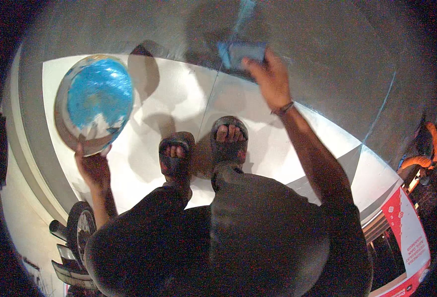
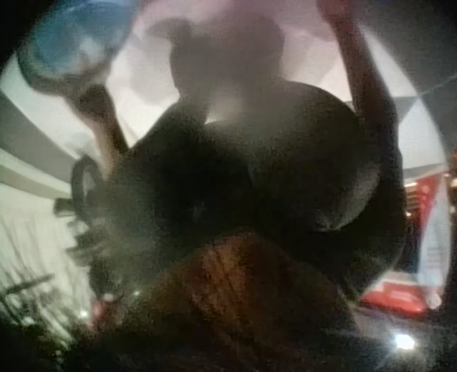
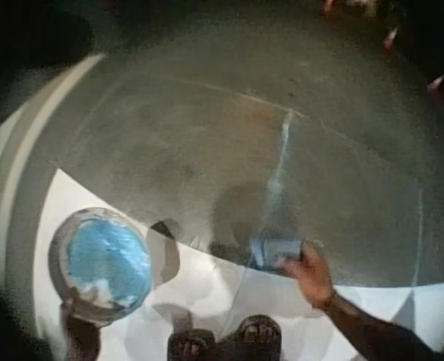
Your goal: The person sits on the floor and uses a small blue scraper to apply blue paint from a bowl onto the floor, filling in the gaps between tiles. They repeatedly dip the tool into the bowl and spread the paint along the grout lines.
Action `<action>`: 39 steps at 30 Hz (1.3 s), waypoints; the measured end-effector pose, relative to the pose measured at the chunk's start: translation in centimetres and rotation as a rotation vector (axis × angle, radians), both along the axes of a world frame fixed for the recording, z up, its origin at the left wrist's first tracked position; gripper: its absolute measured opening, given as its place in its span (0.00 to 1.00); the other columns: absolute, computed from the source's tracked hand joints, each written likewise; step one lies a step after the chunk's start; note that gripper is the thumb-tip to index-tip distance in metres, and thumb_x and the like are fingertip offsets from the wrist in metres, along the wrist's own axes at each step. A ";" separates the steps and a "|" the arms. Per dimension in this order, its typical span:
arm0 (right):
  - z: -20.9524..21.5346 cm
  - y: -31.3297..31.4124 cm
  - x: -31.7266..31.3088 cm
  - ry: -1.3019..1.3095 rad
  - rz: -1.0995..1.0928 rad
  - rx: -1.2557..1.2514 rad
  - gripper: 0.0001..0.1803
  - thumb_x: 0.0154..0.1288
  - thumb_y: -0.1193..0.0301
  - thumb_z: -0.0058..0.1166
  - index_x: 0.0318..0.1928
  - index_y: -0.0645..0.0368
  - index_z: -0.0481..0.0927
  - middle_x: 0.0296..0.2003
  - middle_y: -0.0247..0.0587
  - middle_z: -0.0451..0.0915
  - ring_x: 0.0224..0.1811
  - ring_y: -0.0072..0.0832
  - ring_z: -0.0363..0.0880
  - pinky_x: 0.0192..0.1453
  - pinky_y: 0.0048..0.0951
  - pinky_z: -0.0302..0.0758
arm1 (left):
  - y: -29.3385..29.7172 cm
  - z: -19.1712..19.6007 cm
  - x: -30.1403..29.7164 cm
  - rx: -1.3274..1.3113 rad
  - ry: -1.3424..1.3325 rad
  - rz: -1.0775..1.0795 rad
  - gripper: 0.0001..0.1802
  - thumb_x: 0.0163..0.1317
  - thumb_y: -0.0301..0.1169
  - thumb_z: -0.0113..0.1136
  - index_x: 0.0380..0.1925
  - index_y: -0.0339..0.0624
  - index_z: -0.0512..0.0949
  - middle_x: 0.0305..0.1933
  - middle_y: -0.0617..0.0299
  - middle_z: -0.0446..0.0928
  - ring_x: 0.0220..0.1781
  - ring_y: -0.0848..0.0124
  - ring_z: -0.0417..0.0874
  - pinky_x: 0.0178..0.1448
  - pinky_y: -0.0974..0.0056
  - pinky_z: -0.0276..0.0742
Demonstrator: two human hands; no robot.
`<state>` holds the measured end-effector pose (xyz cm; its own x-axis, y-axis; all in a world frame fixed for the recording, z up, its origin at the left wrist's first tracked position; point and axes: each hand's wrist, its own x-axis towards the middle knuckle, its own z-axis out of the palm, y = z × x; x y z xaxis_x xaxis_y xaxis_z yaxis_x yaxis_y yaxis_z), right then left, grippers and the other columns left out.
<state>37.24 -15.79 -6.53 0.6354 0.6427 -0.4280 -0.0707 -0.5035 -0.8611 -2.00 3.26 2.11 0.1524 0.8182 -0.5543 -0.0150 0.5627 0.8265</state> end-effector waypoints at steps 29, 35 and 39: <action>12.6 11.8 1.0 0.444 -0.076 0.704 0.18 0.63 0.65 0.61 0.52 0.51 0.74 0.49 0.34 0.77 0.56 0.33 0.73 0.56 0.38 0.69 | 16.6 7.3 -7.0 0.087 -0.174 -0.176 0.32 0.63 0.38 0.59 0.64 0.37 0.64 0.65 0.51 0.69 0.67 0.60 0.71 0.64 0.52 0.78; 15.6 14.8 -0.6 0.242 -0.020 0.623 0.12 0.68 0.63 0.57 0.44 0.57 0.76 0.39 0.35 0.79 0.38 0.22 0.77 0.42 0.24 0.77 | 18.8 0.9 -11.7 -0.037 -0.332 -0.367 0.28 0.68 0.42 0.51 0.62 0.39 0.65 0.63 0.51 0.71 0.63 0.58 0.75 0.57 0.53 0.82; 18.3 16.8 -3.6 0.445 -0.042 0.514 0.11 0.67 0.64 0.57 0.44 0.56 0.76 0.37 0.33 0.80 0.34 0.21 0.78 0.37 0.23 0.77 | 17.9 1.4 -9.6 -0.099 -0.347 -0.371 0.29 0.66 0.42 0.54 0.61 0.36 0.65 0.61 0.49 0.72 0.59 0.53 0.78 0.52 0.48 0.84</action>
